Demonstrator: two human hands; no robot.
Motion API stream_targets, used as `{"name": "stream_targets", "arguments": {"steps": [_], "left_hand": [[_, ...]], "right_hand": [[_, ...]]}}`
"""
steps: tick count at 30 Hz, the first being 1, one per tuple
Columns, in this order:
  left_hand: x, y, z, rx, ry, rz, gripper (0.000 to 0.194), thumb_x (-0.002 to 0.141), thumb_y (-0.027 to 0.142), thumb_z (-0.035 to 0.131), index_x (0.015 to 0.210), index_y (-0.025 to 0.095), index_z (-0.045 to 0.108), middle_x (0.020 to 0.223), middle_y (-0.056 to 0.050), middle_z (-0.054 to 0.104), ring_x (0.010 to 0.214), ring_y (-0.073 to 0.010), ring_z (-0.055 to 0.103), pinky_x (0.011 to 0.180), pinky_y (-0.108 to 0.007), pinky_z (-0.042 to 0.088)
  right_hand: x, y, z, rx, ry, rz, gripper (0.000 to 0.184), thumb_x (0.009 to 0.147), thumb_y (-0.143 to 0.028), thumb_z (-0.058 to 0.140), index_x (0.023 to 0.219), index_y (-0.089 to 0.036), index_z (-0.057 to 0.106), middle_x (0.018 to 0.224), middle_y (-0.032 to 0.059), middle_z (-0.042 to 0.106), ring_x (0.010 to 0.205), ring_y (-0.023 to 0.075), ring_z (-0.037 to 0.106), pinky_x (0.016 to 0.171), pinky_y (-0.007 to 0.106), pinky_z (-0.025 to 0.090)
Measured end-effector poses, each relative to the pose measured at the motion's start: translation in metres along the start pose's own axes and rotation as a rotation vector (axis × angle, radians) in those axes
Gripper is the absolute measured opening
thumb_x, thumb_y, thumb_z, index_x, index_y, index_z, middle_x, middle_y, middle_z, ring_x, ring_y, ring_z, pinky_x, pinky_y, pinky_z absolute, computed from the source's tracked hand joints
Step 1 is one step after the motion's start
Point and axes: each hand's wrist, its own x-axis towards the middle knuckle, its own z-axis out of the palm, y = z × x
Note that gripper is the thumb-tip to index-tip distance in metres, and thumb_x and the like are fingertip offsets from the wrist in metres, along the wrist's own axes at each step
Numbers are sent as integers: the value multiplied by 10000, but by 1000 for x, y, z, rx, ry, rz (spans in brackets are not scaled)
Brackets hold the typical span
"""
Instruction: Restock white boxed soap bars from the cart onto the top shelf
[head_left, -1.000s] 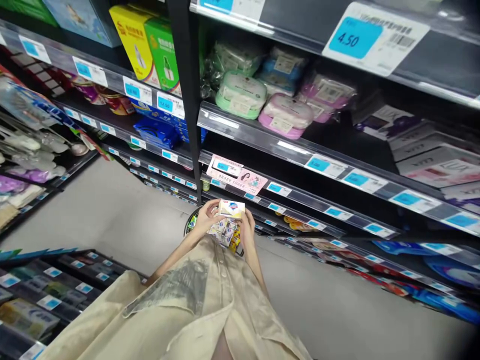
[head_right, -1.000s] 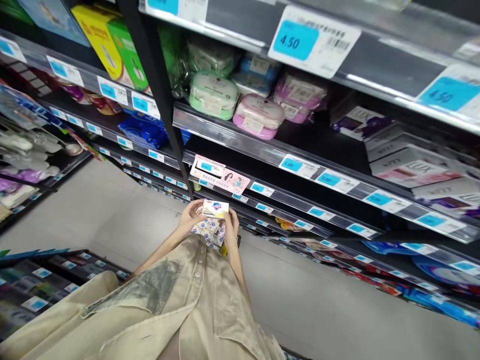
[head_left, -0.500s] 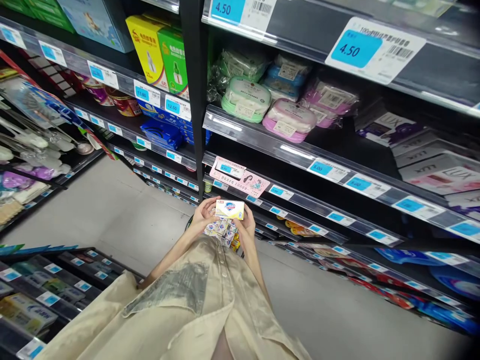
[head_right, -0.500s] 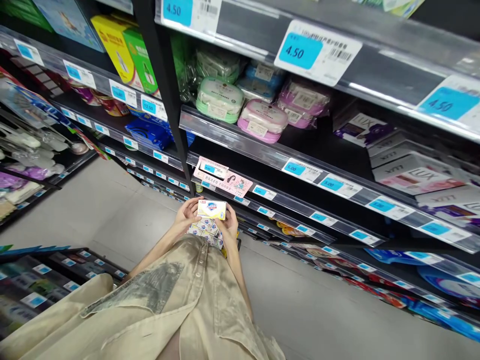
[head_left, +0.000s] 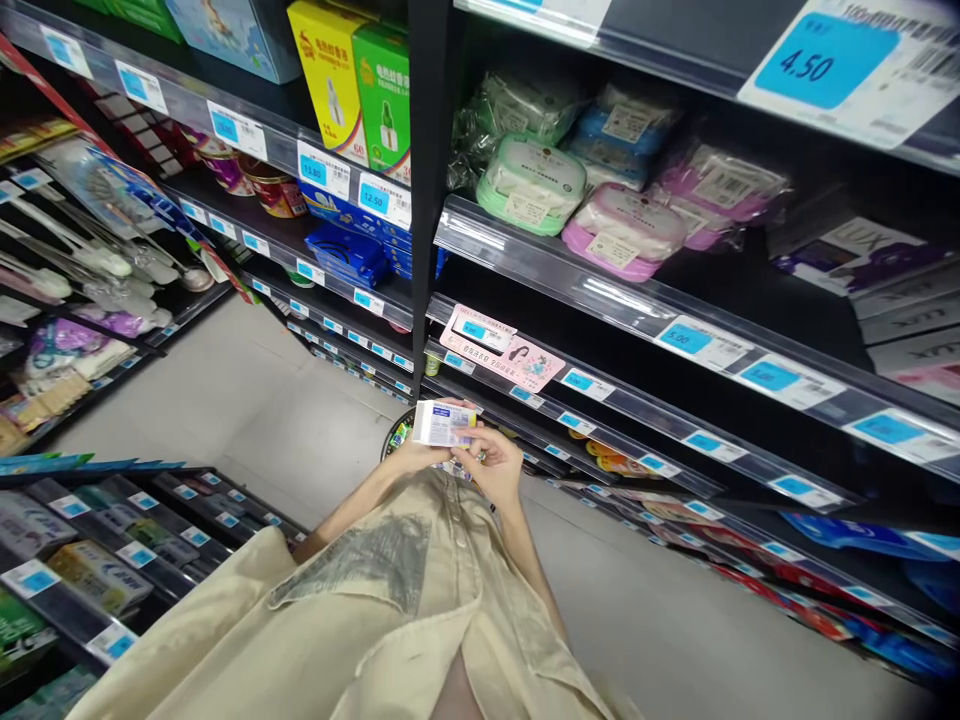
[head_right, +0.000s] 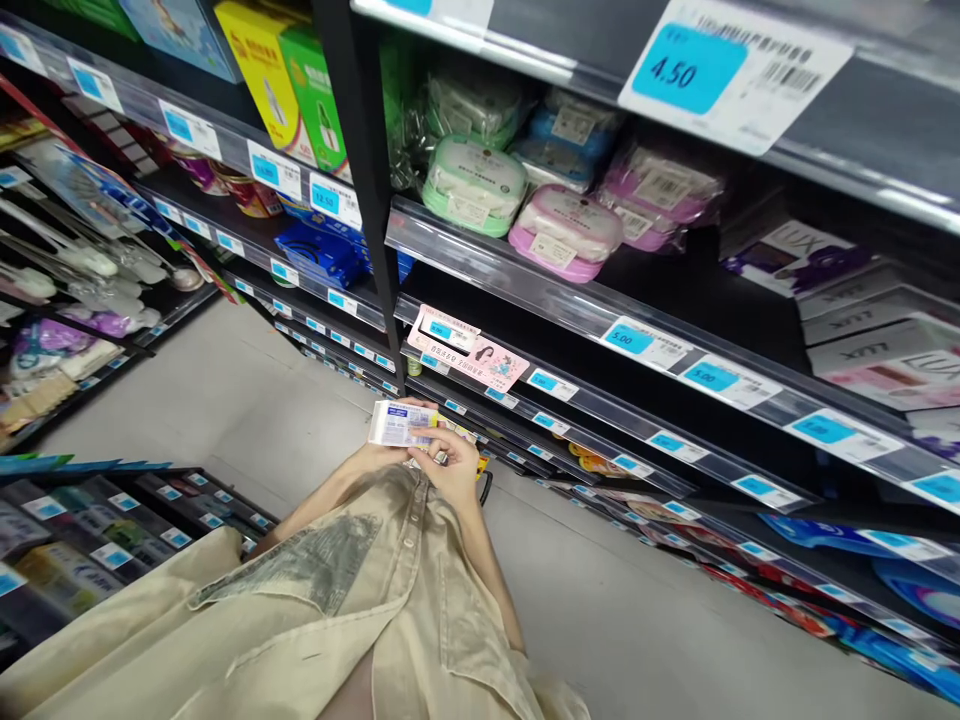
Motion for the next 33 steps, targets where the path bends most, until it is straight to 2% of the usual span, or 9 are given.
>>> {"name": "stream_targets", "arguments": {"steps": [3,7,16,18,21,25,28,31,33], "left_hand": [[-2,10,8,-164,-27,-119,833,687,472,918,1428,235,621,1440,-150,704,1354,-448,651,1080,-589,593],[-6,12,10,-209,-31,-175,800,682,416,855,1422,240,607,1465,-141,691,1358,-462,642,973,-575,641],[-5,8,4,-106,-4,-123,813,629,481,859,1371,238,635,1401,-129,703,1222,-401,701,1058,-565,564],[-3,11,1,-26,-2,-53,826,638,535,898,1363,236,642,1381,-135,702,1227,-391,683,1077,-556,550],[-1,16,-7,205,10,75,758,710,531,901,1361,235,648,1350,-140,692,1268,-369,639,1138,-531,508],[-3,28,-18,599,-6,264,569,808,247,801,1356,221,652,1335,-147,634,1315,-346,604,1158,-489,493],[-7,41,-23,837,20,266,664,789,125,753,1433,227,622,1372,-145,564,1296,-324,614,1107,-440,537],[-11,51,-27,941,79,213,756,786,148,792,1504,242,577,1383,-132,559,1261,-312,636,1076,-410,562],[-14,54,-31,957,107,229,704,801,189,813,1472,244,607,1366,-125,583,1256,-313,643,1076,-406,565]], "right_hand": [[-4,-6,5,-13,-13,-57,143,842,-260,862,977,-238,821,848,37,845,482,127,620,548,298,573],[-9,-8,7,-98,-28,-105,105,874,-262,835,979,-255,835,844,31,845,525,154,680,646,344,634],[-13,-19,11,-242,-64,-185,113,917,-223,788,996,-289,836,936,18,846,685,172,741,819,369,640],[-14,-18,12,-237,-67,-166,136,924,-219,780,1036,-284,823,953,19,836,668,156,723,835,369,629],[-16,-14,11,-173,-70,-99,233,911,-256,796,1143,-275,782,1009,31,809,690,155,720,741,334,612],[-18,-12,8,-156,-14,-43,453,856,-370,844,1278,-267,715,1042,39,774,771,183,724,706,316,586],[-18,-12,8,-122,89,8,424,950,-483,721,1298,-245,685,1130,77,769,914,224,737,759,328,585],[-16,-9,9,-79,181,84,419,997,-554,638,1272,-241,680,1135,83,767,954,235,729,776,329,580],[-15,-4,10,-66,219,120,453,981,-603,639,1244,-238,690,1071,72,768,909,231,718,764,328,577]]}}
